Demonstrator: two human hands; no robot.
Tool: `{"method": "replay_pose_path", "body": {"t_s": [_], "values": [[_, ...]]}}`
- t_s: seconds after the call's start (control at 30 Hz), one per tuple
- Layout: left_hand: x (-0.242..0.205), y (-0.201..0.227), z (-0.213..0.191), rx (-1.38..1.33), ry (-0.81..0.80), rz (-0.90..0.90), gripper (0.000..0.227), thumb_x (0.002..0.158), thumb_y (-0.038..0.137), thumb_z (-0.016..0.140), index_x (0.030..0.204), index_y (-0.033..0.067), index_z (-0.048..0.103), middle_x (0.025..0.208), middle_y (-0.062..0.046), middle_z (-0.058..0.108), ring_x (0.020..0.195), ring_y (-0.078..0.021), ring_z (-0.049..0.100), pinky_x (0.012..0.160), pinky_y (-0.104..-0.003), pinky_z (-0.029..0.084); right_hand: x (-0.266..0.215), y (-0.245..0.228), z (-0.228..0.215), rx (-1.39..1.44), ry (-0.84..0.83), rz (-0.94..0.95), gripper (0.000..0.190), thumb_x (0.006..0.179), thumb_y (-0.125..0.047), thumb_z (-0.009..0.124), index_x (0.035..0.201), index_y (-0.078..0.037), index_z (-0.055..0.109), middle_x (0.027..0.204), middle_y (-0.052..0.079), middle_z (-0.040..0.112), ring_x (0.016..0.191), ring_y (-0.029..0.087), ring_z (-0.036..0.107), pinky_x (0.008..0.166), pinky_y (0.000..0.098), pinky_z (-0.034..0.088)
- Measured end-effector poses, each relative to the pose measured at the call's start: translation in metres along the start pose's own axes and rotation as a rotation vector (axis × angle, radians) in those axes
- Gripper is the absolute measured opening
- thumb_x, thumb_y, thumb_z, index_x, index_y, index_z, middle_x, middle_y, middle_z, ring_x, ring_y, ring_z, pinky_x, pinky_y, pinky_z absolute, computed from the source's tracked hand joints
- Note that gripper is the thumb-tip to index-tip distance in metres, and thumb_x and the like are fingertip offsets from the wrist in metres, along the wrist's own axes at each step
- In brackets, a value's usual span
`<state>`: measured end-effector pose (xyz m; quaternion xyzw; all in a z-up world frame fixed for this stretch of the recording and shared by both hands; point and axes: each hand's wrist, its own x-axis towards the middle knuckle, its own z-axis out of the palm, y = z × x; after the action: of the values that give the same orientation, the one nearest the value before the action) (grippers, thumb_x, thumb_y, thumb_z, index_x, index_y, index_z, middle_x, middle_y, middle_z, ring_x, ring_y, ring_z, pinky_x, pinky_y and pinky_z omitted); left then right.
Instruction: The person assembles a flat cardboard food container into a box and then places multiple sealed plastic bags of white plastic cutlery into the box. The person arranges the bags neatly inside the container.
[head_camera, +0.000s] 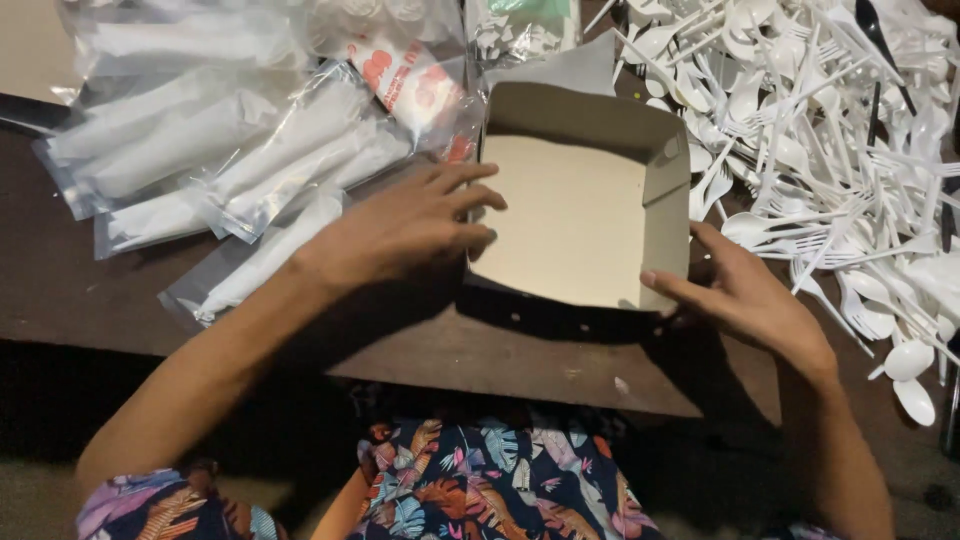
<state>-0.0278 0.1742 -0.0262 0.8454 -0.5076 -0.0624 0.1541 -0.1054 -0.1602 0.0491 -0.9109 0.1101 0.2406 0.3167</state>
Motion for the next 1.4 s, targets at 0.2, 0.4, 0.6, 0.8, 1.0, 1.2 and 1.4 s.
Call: {"method": "replay_pose_path", "body": {"t_s": [0.2, 0.4, 0.6, 0.8, 1.0, 1.2, 1.4], "values": [[0.0, -0.017, -0.006, 0.128, 0.117, 0.14, 0.011, 0.084, 0.016, 0.077, 0.092, 0.0163, 0.07, 0.145, -0.018, 0.057, 0.148, -0.0423, 0.038, 0.112, -0.057, 0.045, 0.02, -0.016, -0.003, -0.015, 0.035, -0.007, 0.081, 0.083, -0.04, 0.07, 0.152, -0.007, 0.044, 0.103, 0.021, 0.079, 0.075, 0.029, 0.08, 0.066, 0.0345, 0.053], [-0.009, -0.005, -0.001, -0.013, 0.236, 0.228, 0.019, 0.093, 0.01, 0.073, 0.109, 0.0127, 0.063, 0.151, -0.017, 0.05, 0.151, -0.0376, 0.034, 0.119, -0.054, 0.04, 0.005, -0.004, -0.005, 0.059, 0.011, -0.04, 0.063, 0.085, -0.027, 0.072, 0.141, -0.007, 0.053, 0.104, 0.018, 0.077, 0.071, 0.028, 0.072, 0.068, 0.0353, 0.053], [-0.076, 0.011, -0.041, 0.048, 0.459, -0.048, 0.048, 0.097, 0.011, 0.074, 0.14, 0.0056, 0.055, 0.145, -0.028, 0.049, 0.134, -0.0427, 0.051, 0.108, -0.052, 0.054, 0.005, 0.017, -0.01, 0.234, 0.093, 0.014, 0.079, 0.085, -0.007, 0.072, 0.159, -0.012, 0.042, 0.113, 0.025, 0.059, 0.08, 0.04, 0.071, 0.073, 0.044, 0.057], [-0.155, 0.041, -0.042, 0.084, 0.285, -0.522, 0.026, 0.105, 0.027, 0.066, 0.114, 0.0028, 0.068, 0.101, -0.013, 0.073, 0.093, -0.0317, 0.07, 0.076, -0.046, 0.051, 0.003, -0.015, -0.006, -0.189, 0.414, -0.634, 0.065, 0.106, -0.006, 0.075, 0.16, 0.017, 0.047, 0.117, 0.03, 0.06, 0.099, 0.036, 0.058, 0.08, 0.0414, 0.051], [-0.166, 0.036, -0.01, 0.076, 0.408, -0.601, 0.021, 0.097, 0.023, 0.073, 0.114, 0.0107, 0.071, 0.11, -0.009, 0.069, 0.104, -0.0318, 0.064, 0.086, -0.043, 0.049, 0.081, -0.127, 0.063, -0.686, 0.133, -1.338, 0.043, 0.102, -0.028, 0.062, 0.141, -0.014, 0.064, 0.14, 0.013, 0.066, 0.12, 0.034, 0.059, 0.093, 0.0472, 0.042], [-0.163, 0.031, 0.001, 0.166, 0.475, -0.666, 0.016, 0.099, 0.028, 0.074, 0.114, 0.0262, 0.073, 0.107, 0.003, 0.073, 0.099, -0.0265, 0.071, 0.07, -0.035, 0.056, 0.152, -0.169, 0.114, -0.924, -0.096, -1.114, 0.035, 0.077, -0.019, 0.075, 0.11, -0.01, 0.073, 0.109, 0.018, 0.075, 0.103, 0.043, 0.071, 0.089, 0.0548, 0.051], [-0.127, 0.026, -0.004, 0.175, 0.49, -0.528, 0.034, 0.092, 0.029, 0.081, 0.123, 0.0183, 0.072, 0.109, -0.008, 0.073, 0.097, -0.0332, 0.069, 0.07, -0.04, 0.055, 0.167, -0.179, 0.117, -0.827, -0.185, -0.908, 0.029, 0.078, -0.025, 0.083, 0.104, -0.014, 0.078, 0.089, 0.013, 0.078, 0.088, 0.042, 0.076, 0.078, 0.0519, 0.055]]}}
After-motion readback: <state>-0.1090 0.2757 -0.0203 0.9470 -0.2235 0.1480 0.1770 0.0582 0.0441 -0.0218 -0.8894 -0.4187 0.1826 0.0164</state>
